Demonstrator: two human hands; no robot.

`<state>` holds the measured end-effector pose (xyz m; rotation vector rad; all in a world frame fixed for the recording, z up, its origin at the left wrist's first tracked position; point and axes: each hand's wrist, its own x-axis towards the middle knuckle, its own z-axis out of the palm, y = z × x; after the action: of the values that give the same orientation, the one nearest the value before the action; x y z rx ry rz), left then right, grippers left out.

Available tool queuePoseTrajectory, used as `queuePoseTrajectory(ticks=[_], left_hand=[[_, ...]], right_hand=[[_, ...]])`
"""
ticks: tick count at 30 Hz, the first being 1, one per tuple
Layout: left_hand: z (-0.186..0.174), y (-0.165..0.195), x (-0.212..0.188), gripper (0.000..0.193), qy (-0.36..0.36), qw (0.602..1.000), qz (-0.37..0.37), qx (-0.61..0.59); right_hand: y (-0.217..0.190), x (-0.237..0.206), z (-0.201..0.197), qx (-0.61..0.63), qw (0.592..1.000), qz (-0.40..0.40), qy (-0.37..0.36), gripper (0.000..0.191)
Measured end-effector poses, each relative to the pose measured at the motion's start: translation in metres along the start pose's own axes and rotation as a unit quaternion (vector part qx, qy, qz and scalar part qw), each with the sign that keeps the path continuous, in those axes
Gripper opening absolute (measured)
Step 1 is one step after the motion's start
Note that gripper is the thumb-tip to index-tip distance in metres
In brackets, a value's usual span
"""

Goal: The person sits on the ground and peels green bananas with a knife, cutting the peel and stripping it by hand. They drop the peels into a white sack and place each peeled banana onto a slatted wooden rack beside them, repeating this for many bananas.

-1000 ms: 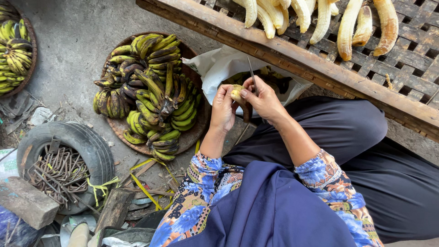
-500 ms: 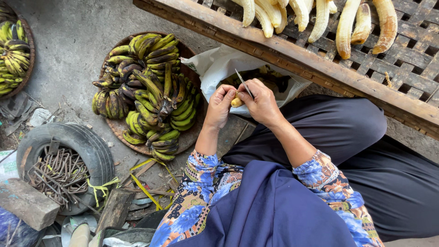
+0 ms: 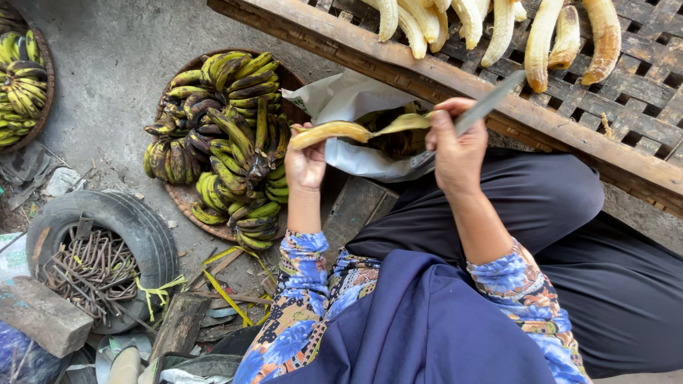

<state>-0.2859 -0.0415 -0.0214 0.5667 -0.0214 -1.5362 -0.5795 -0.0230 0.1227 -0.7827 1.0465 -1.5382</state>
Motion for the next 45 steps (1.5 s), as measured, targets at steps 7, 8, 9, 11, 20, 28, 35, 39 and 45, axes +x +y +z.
queuePoseTrajectory(ticks=[7, 8, 9, 11, 20, 28, 35, 39, 45], left_hand=[[-0.018, 0.010, -0.002, 0.015, 0.111, 0.992, 0.057, 0.028], [-0.014, 0.002, -0.005, 0.016, 0.110, 0.991, 0.063, 0.036], [-0.007, -0.006, -0.007, 0.017, 0.110, 0.991, 0.069, 0.044], [0.008, -0.023, -0.011, 0.020, 0.136, 0.985, 0.081, 0.063], [0.066, -0.093, -0.053, 0.018, 0.018, 0.949, 0.205, 0.239], [0.091, -0.083, -0.059, 0.017, -0.013, 0.976, 0.133, 0.173], [0.121, -0.062, -0.067, 0.016, -0.030, 0.982, 0.092, 0.159], [0.129, -0.031, -0.052, 0.016, -0.023, 0.975, 0.145, 0.166], [0.128, 0.019, -0.024, 0.015, -0.021, 0.968, 0.213, 0.133]], right_hand=[[-0.007, 0.001, 0.004, -0.155, 0.988, 0.003, -0.022, 0.012], [-0.003, 0.002, 0.007, -0.214, 0.976, 0.013, -0.035, 0.010], [0.002, 0.001, 0.010, -0.259, 0.965, 0.005, -0.038, 0.010], [0.012, -0.005, 0.014, -0.350, 0.936, -0.010, -0.045, 0.016], [0.028, -0.002, 0.034, -0.273, 0.912, 0.284, -0.113, 0.045], [0.020, -0.004, 0.024, -0.260, 0.919, 0.261, -0.142, 0.063], [0.017, -0.011, 0.026, -0.174, 0.947, 0.231, -0.137, 0.060], [0.005, -0.011, 0.019, -0.169, 0.935, 0.254, -0.180, 0.039], [-0.021, -0.014, 0.011, -0.160, 0.919, 0.295, -0.209, 0.041]])
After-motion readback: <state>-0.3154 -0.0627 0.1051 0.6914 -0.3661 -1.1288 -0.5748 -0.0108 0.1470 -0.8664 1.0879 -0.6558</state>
